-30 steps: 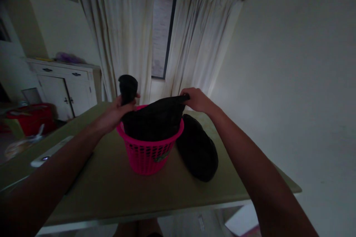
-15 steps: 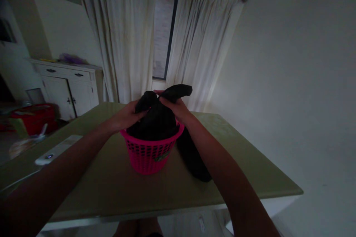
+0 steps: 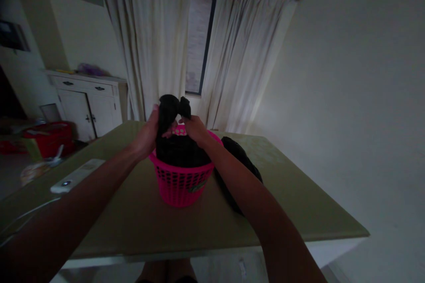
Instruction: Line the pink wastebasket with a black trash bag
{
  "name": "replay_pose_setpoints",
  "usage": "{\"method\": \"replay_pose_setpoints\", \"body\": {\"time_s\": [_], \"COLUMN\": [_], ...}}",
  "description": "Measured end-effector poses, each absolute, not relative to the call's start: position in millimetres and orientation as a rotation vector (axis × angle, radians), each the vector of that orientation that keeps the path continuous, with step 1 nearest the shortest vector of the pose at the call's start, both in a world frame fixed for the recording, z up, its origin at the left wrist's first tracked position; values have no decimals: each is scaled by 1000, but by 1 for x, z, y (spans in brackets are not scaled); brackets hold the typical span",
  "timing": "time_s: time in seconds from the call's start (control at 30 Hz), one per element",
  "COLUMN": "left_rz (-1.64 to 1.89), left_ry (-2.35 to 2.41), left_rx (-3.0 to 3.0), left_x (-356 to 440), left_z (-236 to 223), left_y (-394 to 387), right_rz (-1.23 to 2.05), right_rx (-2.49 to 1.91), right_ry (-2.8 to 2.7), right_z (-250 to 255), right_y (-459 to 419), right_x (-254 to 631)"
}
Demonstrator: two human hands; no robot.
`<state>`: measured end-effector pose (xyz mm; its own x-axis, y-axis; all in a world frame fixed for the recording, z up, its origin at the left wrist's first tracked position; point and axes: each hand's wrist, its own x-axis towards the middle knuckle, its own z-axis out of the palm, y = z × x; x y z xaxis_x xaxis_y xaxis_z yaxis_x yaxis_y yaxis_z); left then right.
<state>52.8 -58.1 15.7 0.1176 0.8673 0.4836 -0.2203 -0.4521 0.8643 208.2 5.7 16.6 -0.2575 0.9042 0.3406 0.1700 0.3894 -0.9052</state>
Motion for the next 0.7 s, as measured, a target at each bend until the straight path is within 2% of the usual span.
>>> {"method": "replay_pose_setpoints", "body": {"time_s": [0.13,0.3,0.43,0.7], "left_rz": [1400,1450,1561,1607], "left_ry": [847,870,866,794], "left_rx": [1503,1612,1701,1478], "left_x": [51,44,49,53], "left_z": [20,20,19,13], "left_y": [-60,-55,-51,-49], "right_rz": [697,1071,1156,1282], "right_rx": [-691,-519,-554,-628], "right_ry": [-2040,-2249,-2018,-1528], "right_z": [27,43,39,20], "right_y": [-4,-19,-23,-13], "right_x": [220,228,227,211]}}
